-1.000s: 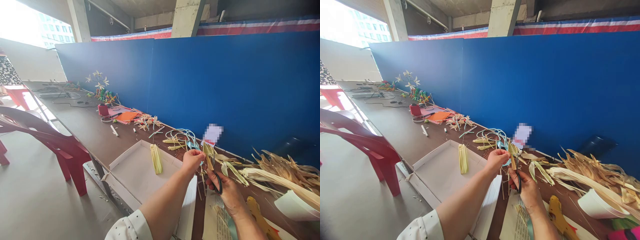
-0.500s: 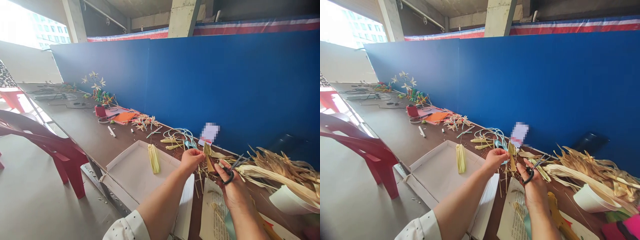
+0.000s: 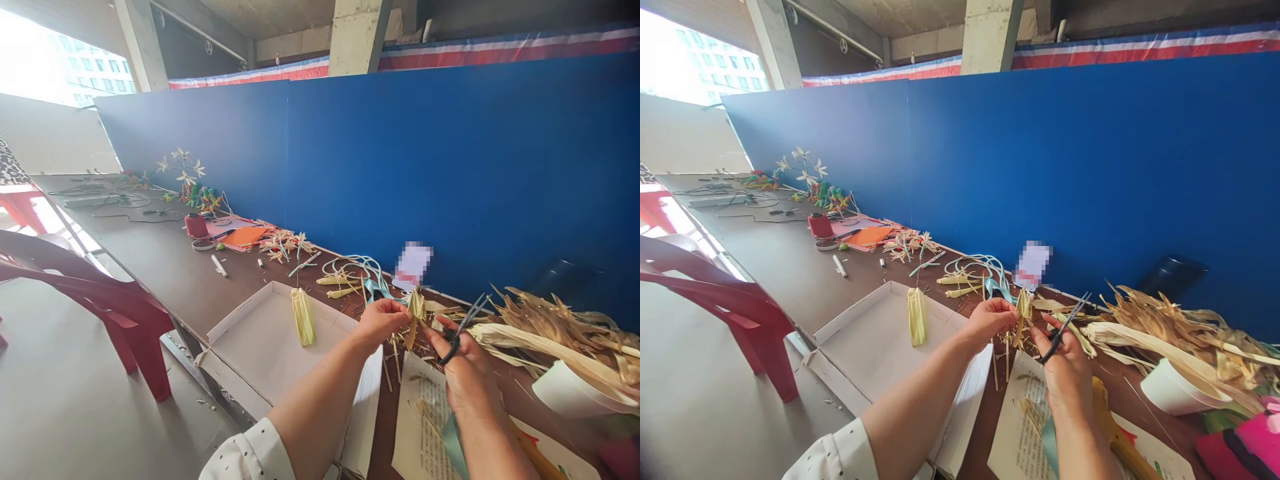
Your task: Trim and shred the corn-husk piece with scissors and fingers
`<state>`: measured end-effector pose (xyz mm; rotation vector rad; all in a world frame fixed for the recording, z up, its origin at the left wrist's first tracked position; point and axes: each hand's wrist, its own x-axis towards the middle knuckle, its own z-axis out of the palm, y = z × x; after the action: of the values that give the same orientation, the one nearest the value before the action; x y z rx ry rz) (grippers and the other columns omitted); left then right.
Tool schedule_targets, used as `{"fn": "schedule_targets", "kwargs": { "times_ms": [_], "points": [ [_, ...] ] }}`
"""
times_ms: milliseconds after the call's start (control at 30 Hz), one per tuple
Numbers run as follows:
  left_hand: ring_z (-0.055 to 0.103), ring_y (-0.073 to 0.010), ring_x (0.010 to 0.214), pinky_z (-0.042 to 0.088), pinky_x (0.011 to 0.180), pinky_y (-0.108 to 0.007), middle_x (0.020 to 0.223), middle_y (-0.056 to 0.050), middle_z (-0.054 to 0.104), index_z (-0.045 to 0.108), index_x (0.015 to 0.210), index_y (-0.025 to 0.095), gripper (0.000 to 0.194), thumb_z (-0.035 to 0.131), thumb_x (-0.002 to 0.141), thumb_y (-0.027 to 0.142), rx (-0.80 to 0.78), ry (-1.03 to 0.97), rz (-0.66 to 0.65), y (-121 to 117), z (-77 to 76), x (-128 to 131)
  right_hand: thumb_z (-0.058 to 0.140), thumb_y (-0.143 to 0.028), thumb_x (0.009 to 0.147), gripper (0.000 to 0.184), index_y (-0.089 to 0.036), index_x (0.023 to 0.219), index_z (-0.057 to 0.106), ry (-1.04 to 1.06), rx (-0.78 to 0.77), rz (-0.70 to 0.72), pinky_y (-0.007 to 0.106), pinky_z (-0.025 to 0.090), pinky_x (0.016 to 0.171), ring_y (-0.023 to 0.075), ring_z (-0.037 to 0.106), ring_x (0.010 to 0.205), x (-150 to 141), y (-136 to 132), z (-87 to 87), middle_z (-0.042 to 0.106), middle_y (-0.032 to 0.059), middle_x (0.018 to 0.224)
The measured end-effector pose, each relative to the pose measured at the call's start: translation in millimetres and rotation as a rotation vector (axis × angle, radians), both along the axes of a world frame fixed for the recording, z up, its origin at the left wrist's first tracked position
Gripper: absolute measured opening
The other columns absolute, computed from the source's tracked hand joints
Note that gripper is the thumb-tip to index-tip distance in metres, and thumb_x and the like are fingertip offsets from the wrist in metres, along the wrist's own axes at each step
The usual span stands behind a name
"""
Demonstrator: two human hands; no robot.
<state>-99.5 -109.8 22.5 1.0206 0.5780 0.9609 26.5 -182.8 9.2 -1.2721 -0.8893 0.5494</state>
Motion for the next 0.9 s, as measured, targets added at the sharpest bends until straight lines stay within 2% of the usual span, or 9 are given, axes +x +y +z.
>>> {"fn": "schedule_targets", "kwargs": {
  "times_ms": [67, 133, 267, 500, 700, 900],
  "points": [
    [0.049, -0.0058, 0.057, 0.036, 0.059, -0.022, 0.066, 0.001, 0.058, 0.061, 0.074, 0.013, 0.029, 0.077, 0.055, 0.027, -0.004, -0.021, -0.013, 0.8, -2.1, 1.7, 0.077, -0.029, 0.062, 0.055, -0.029, 0.116, 0.063, 0.025, -0.036, 0.021, 0.033, 0.051, 0.071, 0.0197, 0.065, 0.073, -0.1, 0.7, -2.0, 0.07, -0.0012, 0.079],
    [0.051, -0.0066, 0.06, 0.036, 0.062, -0.022, 0.071, -0.001, 0.06, 0.065, 0.082, 0.012, 0.037, 0.08, 0.054, 0.031, 0.009, -0.053, -0.051, 1.9, -4.3, 2.6, 0.079, -0.027, 0.059, 0.06, -0.029, 0.117, 0.063, 0.059, -0.061, 0.009, 0.032, 0.049, 0.076, 0.0193, 0.065, 0.078, -1.9, 0.6, -1.1, 0.071, -0.0012, 0.081],
    [0.047, -0.006, 0.058, 0.034, 0.06, -0.023, 0.069, -0.001, 0.059, 0.069, 0.089, 0.01, 0.049, 0.081, 0.054, 0.043, 0.014, -0.064, -0.087, 2.1, -4.6, 0.2, 0.081, -0.028, 0.056, 0.062, -0.027, 0.116, 0.064, 0.078, -0.084, -0.053, 0.032, 0.048, 0.075, 0.0196, 0.065, 0.077, -5.3, -2.5, 5.1, 0.07, -0.0001, 0.08],
    [0.045, -0.0058, 0.059, 0.034, 0.061, -0.022, 0.066, 0.001, 0.057, 0.066, 0.074, 0.011, 0.045, 0.081, 0.052, 0.047, 0.046, -0.025, -0.106, -3.6, 0.7, -3.9, 0.079, -0.028, 0.057, 0.06, -0.029, 0.115, 0.063, 0.069, -0.086, -0.029, 0.034, 0.049, 0.069, 0.0229, 0.066, 0.078, -1.7, -6.0, 8.8, 0.071, -0.0007, 0.081],
    [0.043, -0.0054, 0.051, 0.031, 0.053, -0.021, 0.06, 0.002, 0.055, 0.058, 0.065, 0.014, 0.043, 0.081, 0.049, 0.046, -0.026, -0.015, 0.017, 0.9, -7.1, 2.1, 0.078, -0.028, 0.056, 0.052, -0.032, 0.106, 0.065, 0.083, -0.097, 0.069, 0.037, 0.052, 0.069, 0.026, 0.067, 0.082, -6.2, -4.8, 11.2, 0.073, 0.0005, 0.09],
    [0.036, -0.004, 0.048, 0.024, 0.049, -0.021, 0.054, 0.004, 0.049, 0.054, 0.06, 0.014, 0.04, 0.08, 0.05, 0.043, -0.063, -0.032, 0.09, 3.4, -8.2, 3.8, 0.079, -0.029, 0.056, 0.05, -0.031, 0.104, 0.067, 0.071, -0.094, 0.066, 0.037, 0.051, 0.071, 0.0264, 0.067, 0.084, -5.4, -5.3, 10.4, 0.073, -0.0007, 0.082]
  ]
}}
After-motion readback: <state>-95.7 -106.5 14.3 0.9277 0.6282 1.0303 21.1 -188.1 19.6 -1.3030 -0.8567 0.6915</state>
